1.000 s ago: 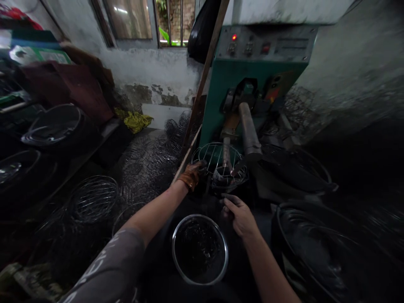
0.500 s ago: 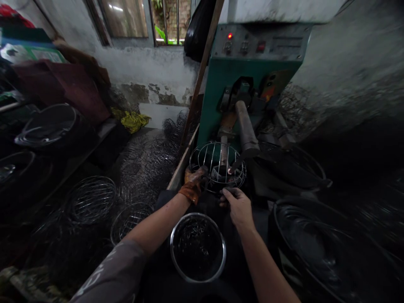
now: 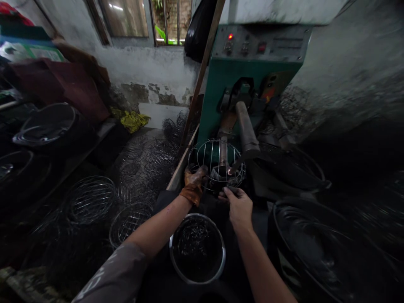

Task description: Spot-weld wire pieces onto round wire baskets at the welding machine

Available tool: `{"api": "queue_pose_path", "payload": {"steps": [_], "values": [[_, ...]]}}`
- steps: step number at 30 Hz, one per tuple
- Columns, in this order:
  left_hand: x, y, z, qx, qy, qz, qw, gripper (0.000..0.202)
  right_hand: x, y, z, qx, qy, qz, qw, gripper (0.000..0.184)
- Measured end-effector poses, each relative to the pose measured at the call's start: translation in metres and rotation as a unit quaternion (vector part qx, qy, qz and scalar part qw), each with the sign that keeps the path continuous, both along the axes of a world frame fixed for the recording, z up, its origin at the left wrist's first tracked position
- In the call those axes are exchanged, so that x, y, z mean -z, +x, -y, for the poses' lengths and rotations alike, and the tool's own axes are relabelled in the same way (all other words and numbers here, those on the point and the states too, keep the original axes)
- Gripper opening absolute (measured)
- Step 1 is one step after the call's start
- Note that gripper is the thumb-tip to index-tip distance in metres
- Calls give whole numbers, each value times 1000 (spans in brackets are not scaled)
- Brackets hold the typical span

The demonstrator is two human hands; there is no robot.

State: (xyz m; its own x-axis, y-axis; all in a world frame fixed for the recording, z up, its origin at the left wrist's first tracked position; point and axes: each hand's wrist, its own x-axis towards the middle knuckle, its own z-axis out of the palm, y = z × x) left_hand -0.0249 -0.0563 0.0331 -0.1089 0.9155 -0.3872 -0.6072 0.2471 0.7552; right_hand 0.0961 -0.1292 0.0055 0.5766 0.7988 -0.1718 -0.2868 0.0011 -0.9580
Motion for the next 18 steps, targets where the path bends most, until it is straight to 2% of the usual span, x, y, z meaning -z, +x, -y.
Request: {"api": "queue_pose_path", "payload": {"steps": [6,12,16,18], "values": [[-5,-2,0,-19,2,9,1000,74,-5,0,8,-23,3,48,999,43],[-8,3,4,-10,-23,3,1000,68,-2,3,3,-21,-26,29,999,46],[-1,3,3,-27,56,-48,997,70,-6,3,1,-21,-17,41,999,45],[4,3,1,-27,52,-71,996,70,-9,4,1,-15,2,44,999,45]]}}
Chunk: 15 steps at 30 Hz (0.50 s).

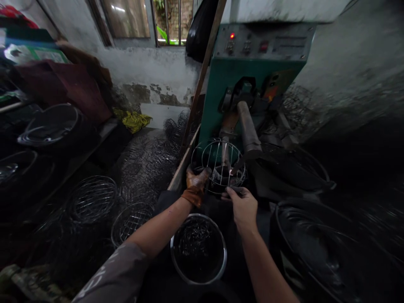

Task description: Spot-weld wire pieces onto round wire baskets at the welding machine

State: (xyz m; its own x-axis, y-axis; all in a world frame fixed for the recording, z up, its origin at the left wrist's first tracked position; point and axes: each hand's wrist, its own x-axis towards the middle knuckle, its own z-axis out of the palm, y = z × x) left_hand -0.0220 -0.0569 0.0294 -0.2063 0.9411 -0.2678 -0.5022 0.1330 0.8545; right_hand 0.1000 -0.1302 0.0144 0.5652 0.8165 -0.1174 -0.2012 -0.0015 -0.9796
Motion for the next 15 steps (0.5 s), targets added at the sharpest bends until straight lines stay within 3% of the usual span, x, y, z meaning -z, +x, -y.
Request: {"api": "queue_pose_path", "payload": {"steps": [4,10,15], "values": [[1,3,-2,7,-71,38,997,70,1,1,-2,1,2,-19,1000,48],[-11,4,4,9,-71,58,996,73,0,-2,-1,-20,-37,-81,996,49],[-7,3,8,8,-61,51,997,77,0,-3,5,-24,-56,-8,998,46]]}}
